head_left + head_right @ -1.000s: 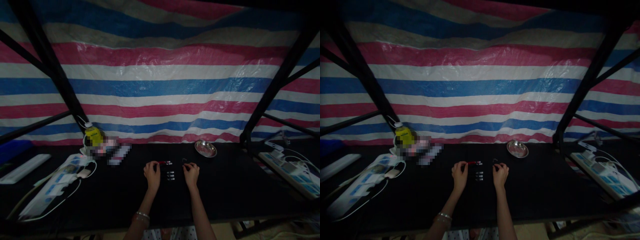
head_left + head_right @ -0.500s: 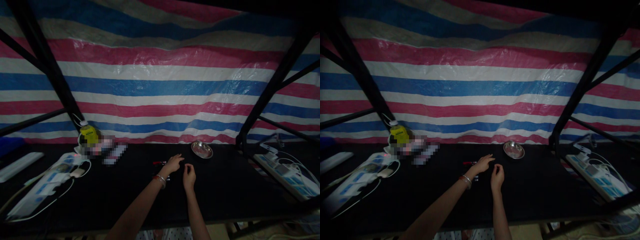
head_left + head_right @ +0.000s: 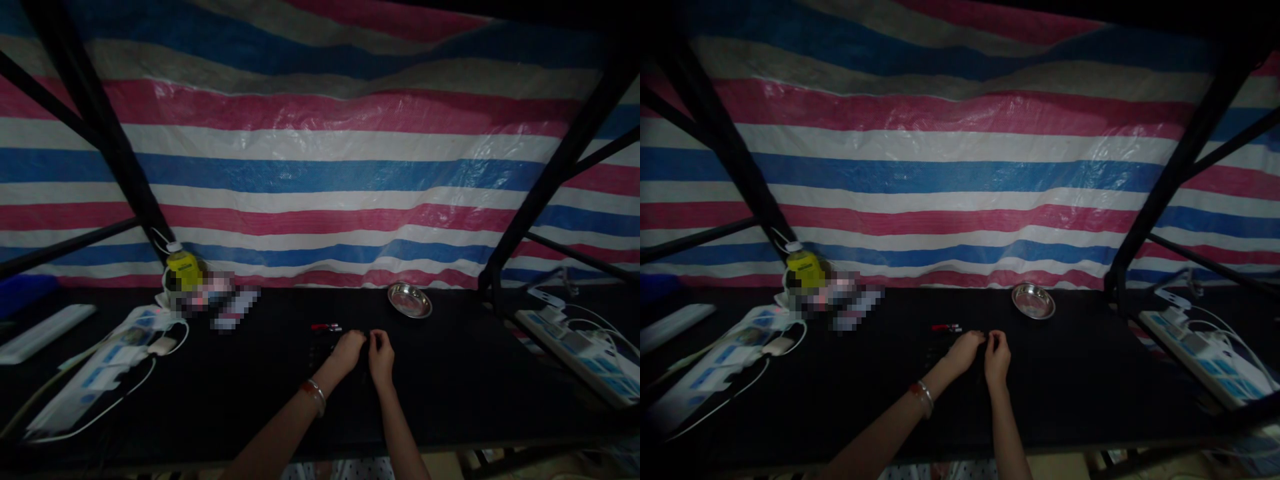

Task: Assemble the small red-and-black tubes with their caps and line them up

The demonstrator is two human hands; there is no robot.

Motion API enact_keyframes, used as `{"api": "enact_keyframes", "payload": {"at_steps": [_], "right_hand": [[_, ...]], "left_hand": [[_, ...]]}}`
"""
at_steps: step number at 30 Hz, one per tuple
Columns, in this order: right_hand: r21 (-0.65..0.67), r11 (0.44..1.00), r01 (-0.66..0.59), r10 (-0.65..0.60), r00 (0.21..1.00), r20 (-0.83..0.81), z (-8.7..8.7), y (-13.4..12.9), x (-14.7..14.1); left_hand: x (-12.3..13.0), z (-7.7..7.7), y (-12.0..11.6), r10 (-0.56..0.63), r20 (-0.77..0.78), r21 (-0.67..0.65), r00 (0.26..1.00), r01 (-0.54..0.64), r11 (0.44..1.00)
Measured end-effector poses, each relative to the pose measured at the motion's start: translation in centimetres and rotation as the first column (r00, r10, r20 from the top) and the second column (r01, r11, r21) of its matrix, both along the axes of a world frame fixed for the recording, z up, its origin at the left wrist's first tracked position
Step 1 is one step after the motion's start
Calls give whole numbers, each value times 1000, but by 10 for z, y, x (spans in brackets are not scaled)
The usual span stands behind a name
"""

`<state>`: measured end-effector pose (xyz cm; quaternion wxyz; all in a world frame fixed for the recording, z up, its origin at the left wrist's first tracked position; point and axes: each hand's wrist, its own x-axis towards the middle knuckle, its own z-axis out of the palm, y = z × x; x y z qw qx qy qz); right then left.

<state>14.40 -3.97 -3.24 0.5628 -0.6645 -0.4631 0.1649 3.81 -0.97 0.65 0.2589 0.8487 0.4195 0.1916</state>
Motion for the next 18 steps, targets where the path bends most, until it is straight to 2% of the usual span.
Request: {"api": "enact_keyframes", "payload": {"at_steps": [5,12,18], "right_hand": [[11,1000,-25,25,1000,-16,-2,-6,-3],[8,989,145,-145,989,43,-5,-16,-21],[-3,985,174,-173,981,88,1,-17,-28]], "left_hand": [[-7,5,-8,38,-40,52,998,-36,998],[-9,14,-16,140,-91,143,986,-126,982],[-10,19,-18,199,-97,161,975,-182,970]]}}
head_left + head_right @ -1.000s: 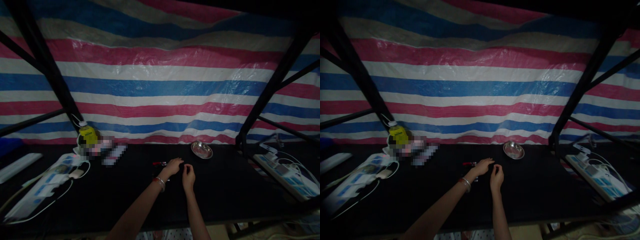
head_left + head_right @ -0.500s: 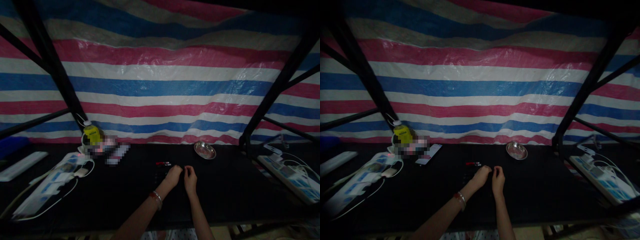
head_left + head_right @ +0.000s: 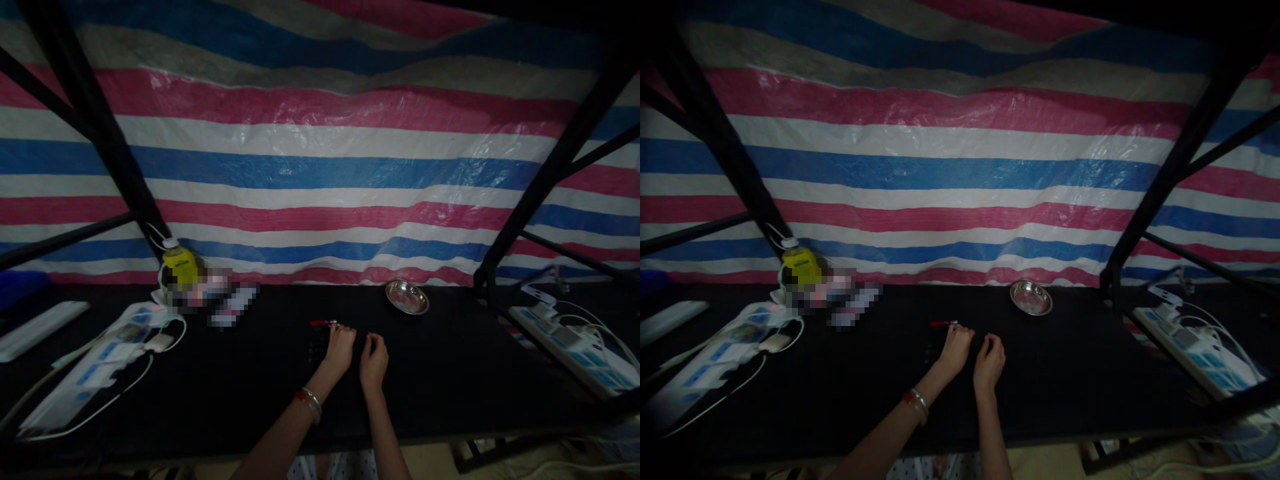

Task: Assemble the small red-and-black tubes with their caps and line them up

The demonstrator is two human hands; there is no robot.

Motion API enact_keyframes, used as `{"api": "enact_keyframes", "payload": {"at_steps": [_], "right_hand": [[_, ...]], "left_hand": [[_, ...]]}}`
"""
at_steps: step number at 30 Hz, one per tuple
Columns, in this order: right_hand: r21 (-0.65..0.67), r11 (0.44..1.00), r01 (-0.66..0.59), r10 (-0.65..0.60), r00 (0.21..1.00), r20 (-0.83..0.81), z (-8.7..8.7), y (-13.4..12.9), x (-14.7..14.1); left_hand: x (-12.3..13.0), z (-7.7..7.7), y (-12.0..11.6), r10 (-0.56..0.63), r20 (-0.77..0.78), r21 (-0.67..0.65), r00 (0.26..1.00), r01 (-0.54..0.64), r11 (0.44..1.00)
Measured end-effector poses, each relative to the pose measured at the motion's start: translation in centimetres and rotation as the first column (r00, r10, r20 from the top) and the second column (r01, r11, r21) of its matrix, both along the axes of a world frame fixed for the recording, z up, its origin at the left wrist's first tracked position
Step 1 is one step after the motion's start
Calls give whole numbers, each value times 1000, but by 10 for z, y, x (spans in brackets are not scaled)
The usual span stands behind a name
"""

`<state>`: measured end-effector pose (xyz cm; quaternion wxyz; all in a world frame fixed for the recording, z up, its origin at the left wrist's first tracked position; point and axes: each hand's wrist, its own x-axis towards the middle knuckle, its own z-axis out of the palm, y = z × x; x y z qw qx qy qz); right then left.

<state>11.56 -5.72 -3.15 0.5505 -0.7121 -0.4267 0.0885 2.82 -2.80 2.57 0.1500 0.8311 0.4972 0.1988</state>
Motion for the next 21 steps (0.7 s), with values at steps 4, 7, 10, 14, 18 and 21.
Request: {"api": "enact_keyframes", "payload": {"at_steps": [4,7,10,14,18,21], "right_hand": [[85,996,-30,35,998,-59,5,-3,3],[161,986,-48,63,994,-90,11,-7,2],[231,963,-137,176,972,-157,20,-10,0],[262,913,-313,385,873,-299,36,-9,-4],[256,860,-442,507,797,-328,52,-9,-5],[236,830,-505,557,765,-323,59,-12,-3]], "left_hand": [[-5,2,1,9,34,2,999,-9,1000],[-10,5,1,25,222,-18,975,-22,1000],[-15,10,-3,41,500,-44,865,-21,999],[-25,18,-14,57,641,-64,766,-21,998],[-37,23,-24,177,693,-147,699,-103,984],[-44,26,-30,212,713,-184,668,-114,976]]}}
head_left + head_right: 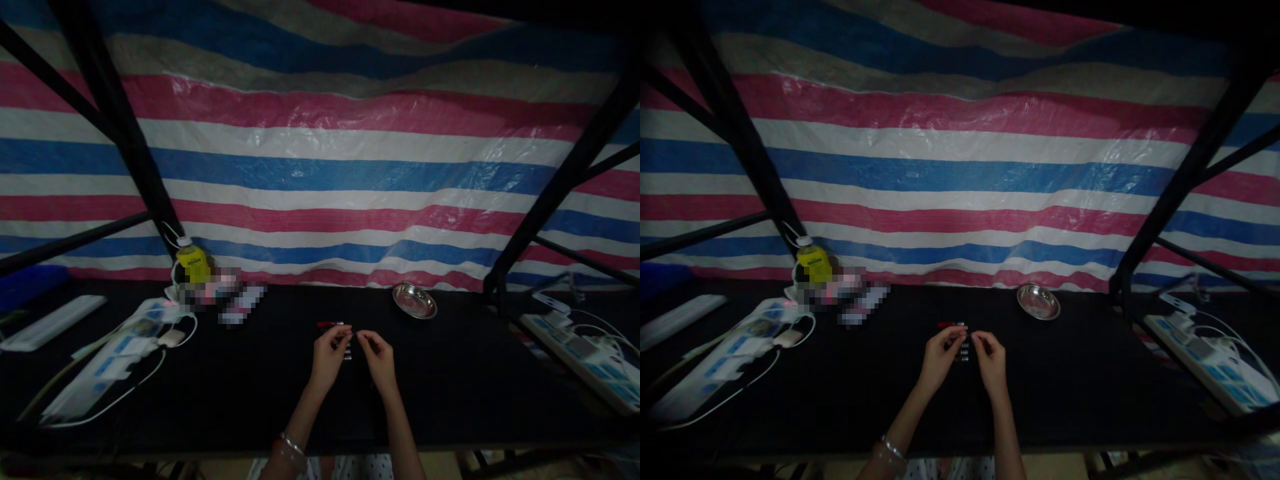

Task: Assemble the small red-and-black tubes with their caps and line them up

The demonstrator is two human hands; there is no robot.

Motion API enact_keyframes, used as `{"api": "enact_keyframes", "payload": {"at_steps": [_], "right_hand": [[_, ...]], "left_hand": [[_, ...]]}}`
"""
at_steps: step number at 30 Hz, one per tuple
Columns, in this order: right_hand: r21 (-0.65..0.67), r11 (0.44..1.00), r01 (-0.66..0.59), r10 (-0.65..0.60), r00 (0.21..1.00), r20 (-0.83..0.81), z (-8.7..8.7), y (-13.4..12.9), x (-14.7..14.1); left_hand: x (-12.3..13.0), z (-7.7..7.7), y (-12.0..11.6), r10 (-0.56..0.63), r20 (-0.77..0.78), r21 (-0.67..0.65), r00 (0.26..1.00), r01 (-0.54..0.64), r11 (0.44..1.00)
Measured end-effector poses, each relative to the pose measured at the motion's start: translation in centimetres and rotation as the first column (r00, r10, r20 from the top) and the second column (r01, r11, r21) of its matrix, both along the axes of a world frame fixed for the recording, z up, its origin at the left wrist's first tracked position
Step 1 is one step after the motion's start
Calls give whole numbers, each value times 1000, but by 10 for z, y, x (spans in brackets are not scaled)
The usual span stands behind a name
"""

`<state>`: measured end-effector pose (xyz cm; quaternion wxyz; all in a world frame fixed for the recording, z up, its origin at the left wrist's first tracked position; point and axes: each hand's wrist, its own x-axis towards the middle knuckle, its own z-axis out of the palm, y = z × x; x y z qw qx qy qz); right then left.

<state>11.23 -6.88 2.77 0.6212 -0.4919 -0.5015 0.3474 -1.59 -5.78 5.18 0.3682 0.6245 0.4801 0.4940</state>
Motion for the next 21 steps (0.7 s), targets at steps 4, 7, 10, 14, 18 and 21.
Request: {"api": "enact_keyframes", "payload": {"at_steps": [4,7,10,14,18,21], "right_hand": [[-48,995,-82,79,995,-56,5,-2,0],[-70,992,-100,84,976,-203,6,-2,-7],[-109,994,-12,-24,946,-324,5,-3,-18],[-126,992,-14,-34,929,-368,5,-7,-29],[-144,987,-66,8,930,-366,5,-9,-30],[-162,985,-65,3,934,-358,1,-5,-28]], "left_hand": [[-4,1,-5,-39,50,-26,998,41,999],[-4,0,-9,-74,122,-36,990,79,996],[-3,-3,-13,-23,145,-21,989,26,999],[-3,-5,-18,59,61,57,996,-63,996],[-4,-7,-20,66,-11,127,998,-64,990],[-5,-12,-18,54,-47,135,997,-47,990]]}}
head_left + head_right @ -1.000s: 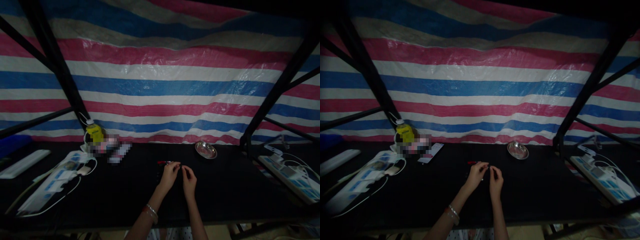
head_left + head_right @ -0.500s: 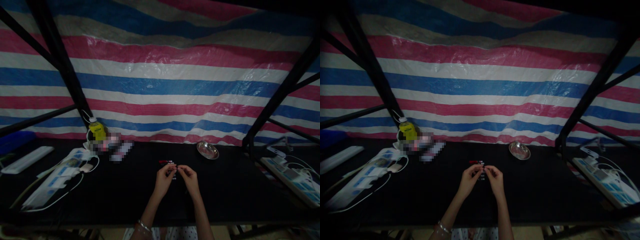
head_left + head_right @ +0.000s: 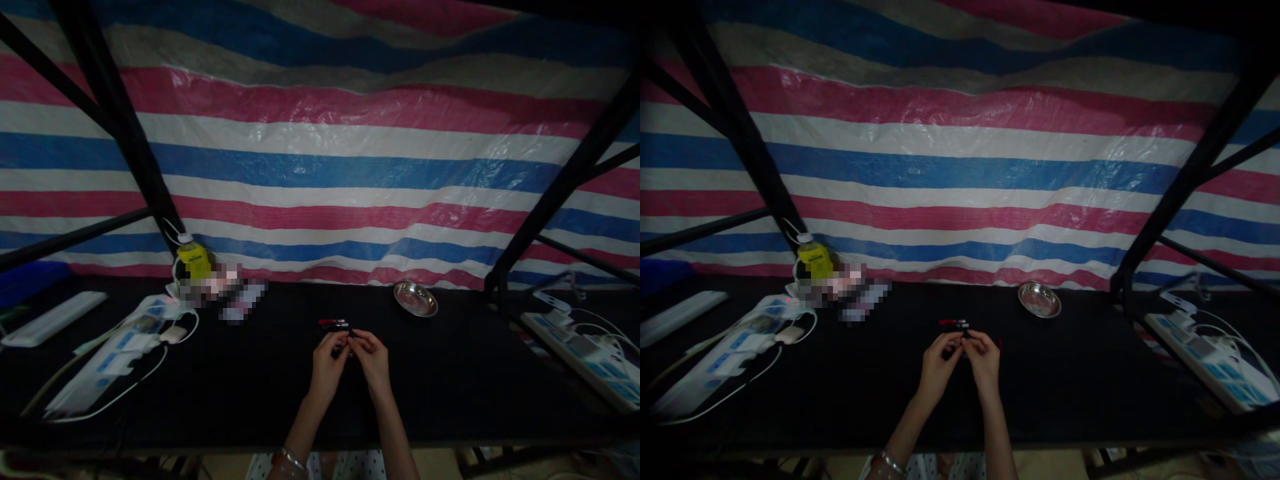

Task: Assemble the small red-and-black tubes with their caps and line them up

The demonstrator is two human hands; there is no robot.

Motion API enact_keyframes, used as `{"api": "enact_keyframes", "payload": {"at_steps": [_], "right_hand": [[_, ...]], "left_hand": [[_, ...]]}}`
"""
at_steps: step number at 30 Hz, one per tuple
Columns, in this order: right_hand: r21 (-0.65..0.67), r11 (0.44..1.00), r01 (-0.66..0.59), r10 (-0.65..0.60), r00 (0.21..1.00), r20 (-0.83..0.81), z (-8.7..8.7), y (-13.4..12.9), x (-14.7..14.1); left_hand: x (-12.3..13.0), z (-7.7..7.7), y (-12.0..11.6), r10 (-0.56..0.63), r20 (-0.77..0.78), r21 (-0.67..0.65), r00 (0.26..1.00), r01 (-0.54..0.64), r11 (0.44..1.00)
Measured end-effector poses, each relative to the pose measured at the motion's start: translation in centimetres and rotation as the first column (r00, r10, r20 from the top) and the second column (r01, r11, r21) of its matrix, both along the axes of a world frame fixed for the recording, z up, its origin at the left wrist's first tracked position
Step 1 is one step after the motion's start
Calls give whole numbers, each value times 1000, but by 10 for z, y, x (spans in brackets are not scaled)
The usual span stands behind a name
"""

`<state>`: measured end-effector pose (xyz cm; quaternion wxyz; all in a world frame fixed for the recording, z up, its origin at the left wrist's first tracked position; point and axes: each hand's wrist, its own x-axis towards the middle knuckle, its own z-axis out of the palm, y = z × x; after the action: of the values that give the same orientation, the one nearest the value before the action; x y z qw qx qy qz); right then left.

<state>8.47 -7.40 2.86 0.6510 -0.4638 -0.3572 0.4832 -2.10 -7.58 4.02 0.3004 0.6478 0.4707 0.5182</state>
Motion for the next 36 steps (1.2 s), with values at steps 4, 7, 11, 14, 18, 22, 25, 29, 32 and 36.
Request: {"api": "enact_keyframes", "payload": {"at_steps": [4,7,11,14,18,22,25,29,32,36], "right_hand": [[-9,987,161,-160,984,78,-13,10,9],[8,955,297,-293,937,191,-25,20,19],[22,942,334,-322,884,339,-36,37,24],[20,938,347,-325,855,405,-39,51,19],[15,943,334,-301,829,472,-41,65,8],[8,949,315,-278,824,493,-43,67,2],[3,947,322,-292,854,431,-45,64,-1],[-8,933,360,-350,911,219,-43,56,-4],[8,915,403,-403,915,31,-36,48,-8],[8,909,418,-416,906,-82,-18,34,-12]], "left_hand": [[-5,-11,6,86,-98,14,991,-85,996],[-13,-21,11,223,-198,-19,954,-232,973],[-19,-30,18,313,-327,-128,892,-370,920],[-19,-34,24,305,-379,-195,874,-398,896],[-17,-37,32,264,-367,-286,892,-379,880],[-17,-43,34,266,-319,-283,910,-359,889],[-17,-46,33,303,-247,-258,920,-364,895],[-17,-43,28,372,81,-257,925,-342,904],[-18,-33,24,404,318,-325,858,-302,896],[-22,-16,19,464,459,-413,758,-281,867]]}}
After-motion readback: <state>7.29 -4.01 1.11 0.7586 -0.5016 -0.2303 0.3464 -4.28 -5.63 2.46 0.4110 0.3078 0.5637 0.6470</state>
